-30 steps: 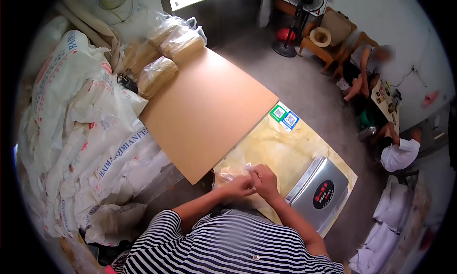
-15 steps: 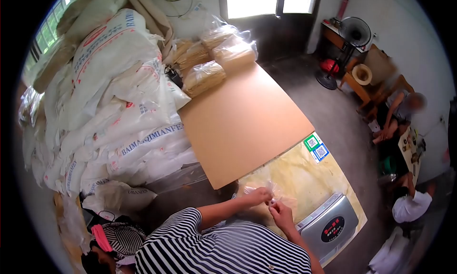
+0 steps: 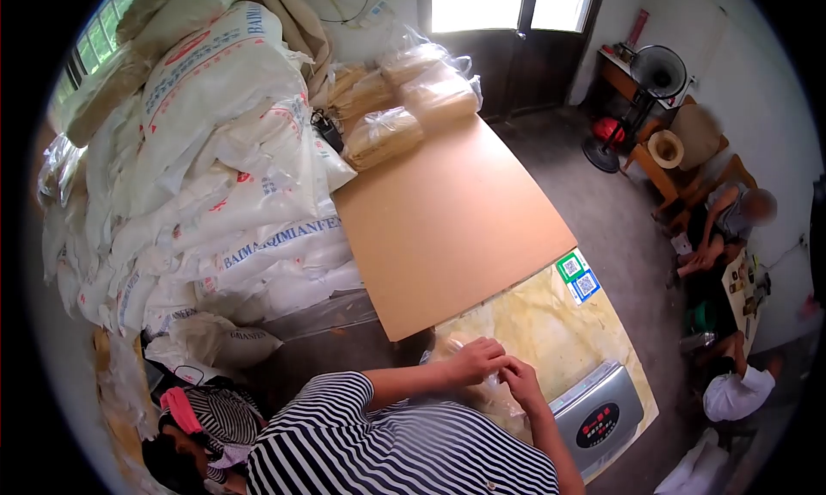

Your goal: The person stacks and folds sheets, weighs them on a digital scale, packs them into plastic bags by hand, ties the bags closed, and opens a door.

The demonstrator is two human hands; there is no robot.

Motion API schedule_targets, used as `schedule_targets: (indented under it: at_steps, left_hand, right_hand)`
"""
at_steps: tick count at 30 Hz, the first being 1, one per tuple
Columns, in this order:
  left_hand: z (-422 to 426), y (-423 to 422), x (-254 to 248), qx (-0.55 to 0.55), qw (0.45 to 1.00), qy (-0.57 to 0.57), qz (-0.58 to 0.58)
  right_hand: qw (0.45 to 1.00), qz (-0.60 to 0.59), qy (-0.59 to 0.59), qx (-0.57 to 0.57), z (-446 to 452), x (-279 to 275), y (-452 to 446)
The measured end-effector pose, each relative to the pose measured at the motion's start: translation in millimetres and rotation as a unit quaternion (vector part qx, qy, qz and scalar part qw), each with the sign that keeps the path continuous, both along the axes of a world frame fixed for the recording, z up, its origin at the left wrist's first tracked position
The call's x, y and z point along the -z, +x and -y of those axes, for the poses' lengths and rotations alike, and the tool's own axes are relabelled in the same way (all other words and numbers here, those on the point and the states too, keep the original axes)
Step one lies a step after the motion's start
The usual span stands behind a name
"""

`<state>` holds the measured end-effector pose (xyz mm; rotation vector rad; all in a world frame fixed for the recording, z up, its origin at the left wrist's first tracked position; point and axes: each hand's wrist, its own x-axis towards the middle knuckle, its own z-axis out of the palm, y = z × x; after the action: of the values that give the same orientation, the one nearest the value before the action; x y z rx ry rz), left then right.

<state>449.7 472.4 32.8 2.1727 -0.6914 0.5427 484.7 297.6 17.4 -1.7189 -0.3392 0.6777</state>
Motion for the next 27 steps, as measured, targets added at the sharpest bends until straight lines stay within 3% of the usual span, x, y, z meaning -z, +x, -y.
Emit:
schedule_targets:
  at_steps: [2,6,8,9,11,15,18,20,22,24,27]
  left_hand:
    - [-4.1,-3.4,-0.2,-0.013,0.999,0.033,-0.004]
    - [-19.1,-9.7,8.0,-0.017,0.995,0.083,-0.045]
    - [-20.1,-12.0,10.9,-0.001,0.996,0.075,-0.052]
    - [-21.5,-12.9,11.9,0.012,0.996,0.067,-0.056]
    - [-23.8,-18.1,21.5,0.018,0.992,0.093,-0.084]
    - [-19.6,-34.3,75.6,0.016,0.986,0.077,-0.150]
    - [-18.0,-28.0,63.6,-0.009,0.978,0.052,-0.200]
    - [-18.0,-15.8,29.6,-0.013,0.997,0.063,-0.031]
    - [-11.9,-5.6,31.5,0.012,0.992,0.097,-0.077]
    - [-7.8,6.3,28.0,0.035,0.919,0.173,-0.354]
    - [-41.3,15.8,39.3,-0.012,0.943,0.027,-0.330]
  right_hand:
    - [0.998,-0.021,0.016,-0.056,1.1,2.1,2.0]
    - [0.999,-0.020,-0.028,-0.043,-8.1,-5.0,-2.9]
    - [0.959,0.217,-0.144,-0.114,-11.7,-11.5,-4.5]
    - [0.959,0.215,-0.144,-0.113,-11.9,-10.6,-4.3]
    - [0.860,0.443,-0.211,-0.141,-10.0,-6.8,0.0]
    - [0.859,0.436,-0.229,-0.141,9.8,32.7,-4.3]
    - [0.886,0.409,-0.208,-0.061,2.0,16.4,-12.4]
    - [0.901,0.397,-0.166,-0.047,-3.2,-2.2,-10.6]
    - [0.898,0.409,-0.147,-0.064,-11.7,-24.3,-7.7]
    - [0.893,0.418,-0.154,-0.066,-13.9,-30.4,-4.9]
    - [0.915,0.366,-0.134,0.108,2.6,-29.1,2.3]
